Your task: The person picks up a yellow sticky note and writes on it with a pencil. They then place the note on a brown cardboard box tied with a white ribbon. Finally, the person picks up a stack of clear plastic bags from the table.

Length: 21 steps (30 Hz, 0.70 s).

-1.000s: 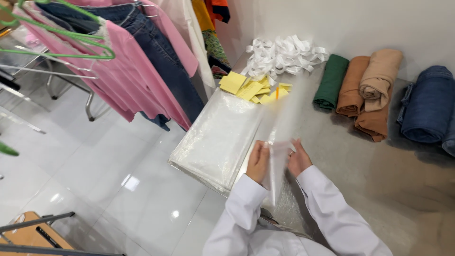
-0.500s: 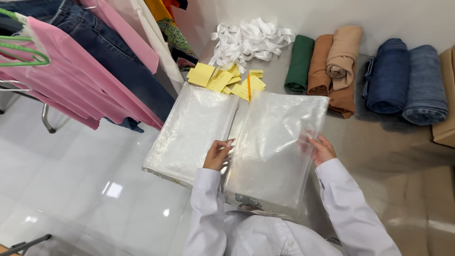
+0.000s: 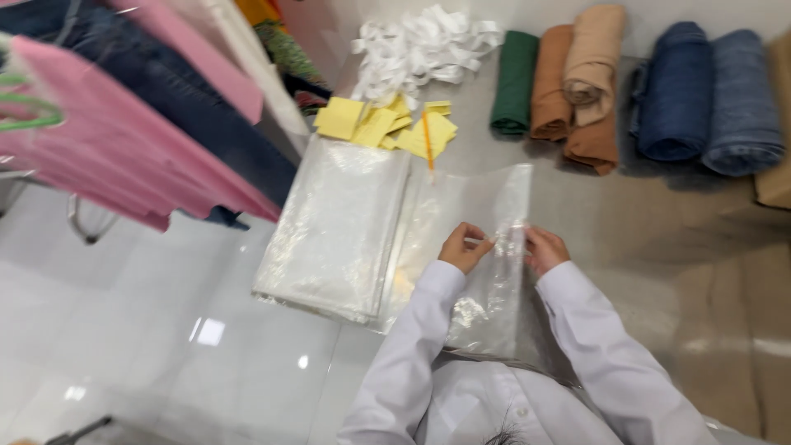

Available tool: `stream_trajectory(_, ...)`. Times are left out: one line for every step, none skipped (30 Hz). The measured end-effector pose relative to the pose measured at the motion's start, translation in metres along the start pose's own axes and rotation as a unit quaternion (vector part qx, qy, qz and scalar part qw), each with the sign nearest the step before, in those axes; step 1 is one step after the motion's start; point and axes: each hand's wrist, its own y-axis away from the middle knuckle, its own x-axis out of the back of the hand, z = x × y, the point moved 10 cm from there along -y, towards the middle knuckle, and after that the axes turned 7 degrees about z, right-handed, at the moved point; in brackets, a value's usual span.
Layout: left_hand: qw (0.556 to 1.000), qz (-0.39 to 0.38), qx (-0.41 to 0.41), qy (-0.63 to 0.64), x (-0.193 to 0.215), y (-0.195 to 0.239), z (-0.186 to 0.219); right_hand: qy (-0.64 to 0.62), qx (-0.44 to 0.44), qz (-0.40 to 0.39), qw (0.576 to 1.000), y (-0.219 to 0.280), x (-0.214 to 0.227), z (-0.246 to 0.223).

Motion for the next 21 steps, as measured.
stream_trajectory(1.000,-0.014,-0.003,0.000,-0.017,0.000,0.007,-0.004,0.005,0.013,1.000,0.013,0.005,-0.009)
stream_trajectory(0.998,-0.021,-0.020,-0.053,-0.032,0.000,0.015,0.052,0.046,0.015,0.997,0.026,0.008,-0.025)
stream_trajectory(0.993,-0.027,-0.038,-0.107,-0.046,0.000,0.024,0.108,0.085,0.016,0.990,0.039,0.007,-0.039)
stream_trajectory(0.993,-0.038,-0.042,-0.108,-0.059,0.002,0.030,0.104,0.088,0.028,0.990,0.038,0.017,-0.043)
stream_trajectory(0.991,-0.048,-0.058,-0.112,-0.071,0.004,0.038,0.084,0.078,0.029,0.993,0.037,0.025,-0.043)
stream_trajectory(0.989,-0.057,-0.075,-0.115,-0.082,0.006,0.045,0.065,0.068,0.030,0.995,0.037,0.032,-0.044)
stream_trajectory(0.988,-0.064,-0.078,-0.116,-0.095,0.001,0.038,0.061,0.070,0.038,0.995,0.034,0.038,-0.047)
stream_trajectory(0.986,-0.064,-0.092,-0.122,-0.107,-0.004,0.032,0.014,0.035,0.043,0.998,0.031,0.044,-0.043)
stream_trajectory(0.984,-0.060,-0.108,-0.128,-0.115,-0.012,0.029,-0.034,0.001,0.044,0.998,0.027,0.046,-0.040)
stream_trajectory(0.983,-0.065,-0.112,-0.129,-0.122,-0.013,0.019,-0.038,0.005,0.048,0.998,0.019,0.054,-0.029)
stream_trajectory(0.977,-0.056,-0.134,-0.153,-0.127,-0.019,0.017,-0.013,0.006,0.055,0.998,0.005,0.061,-0.021)
stream_trajectory(0.971,-0.046,-0.156,-0.177,-0.131,-0.025,0.014,0.012,0.006,0.061,0.998,-0.008,0.067,-0.013)
stream_trajectory(0.970,-0.045,-0.161,-0.176,-0.135,-0.031,0.012,0.011,0.011,0.061,0.998,0.001,0.060,-0.026)
stream_trajectory(0.967,-0.057,-0.166,-0.185,-0.141,-0.037,0.008,0.014,0.005,0.055,0.998,0.011,0.050,-0.036)
stream_trajectory(0.964,-0.066,-0.169,-0.195,-0.144,-0.043,0.004,0.020,-0.004,0.046,0.999,0.020,0.039,-0.044)
stream_trajectory(0.964,-0.062,-0.171,-0.194,-0.144,-0.052,0.003,0.020,-0.001,0.042,0.999,0.026,0.031,-0.054)
stream_trajectory(0.959,-0.068,-0.178,-0.211,-0.146,-0.058,-0.001,0.006,-0.003,0.040,0.999,0.033,0.024,-0.062)
stream_trajectory(0.953,-0.074,-0.185,-0.228,-0.147,-0.065,-0.005,-0.009,-0.005,0.038,0.999,0.040,0.017,-0.069)
stream_trajectory(0.954,-0.070,-0.180,-0.227,-0.147,-0.069,-0.008,-0.005,-0.009,0.035,0.999,0.024,0.024,-0.056)
stream_trajectory(0.956,-0.060,-0.187,-0.219,-0.146,-0.073,-0.009,0.000,0.001,0.030,1.000,0.007,0.031,-0.044)
stream_trajectory(0.956,-0.051,-0.193,-0.213,-0.142,-0.075,-0.012,0.003,0.010,0.025,1.000,-0.007,0.037,-0.030)
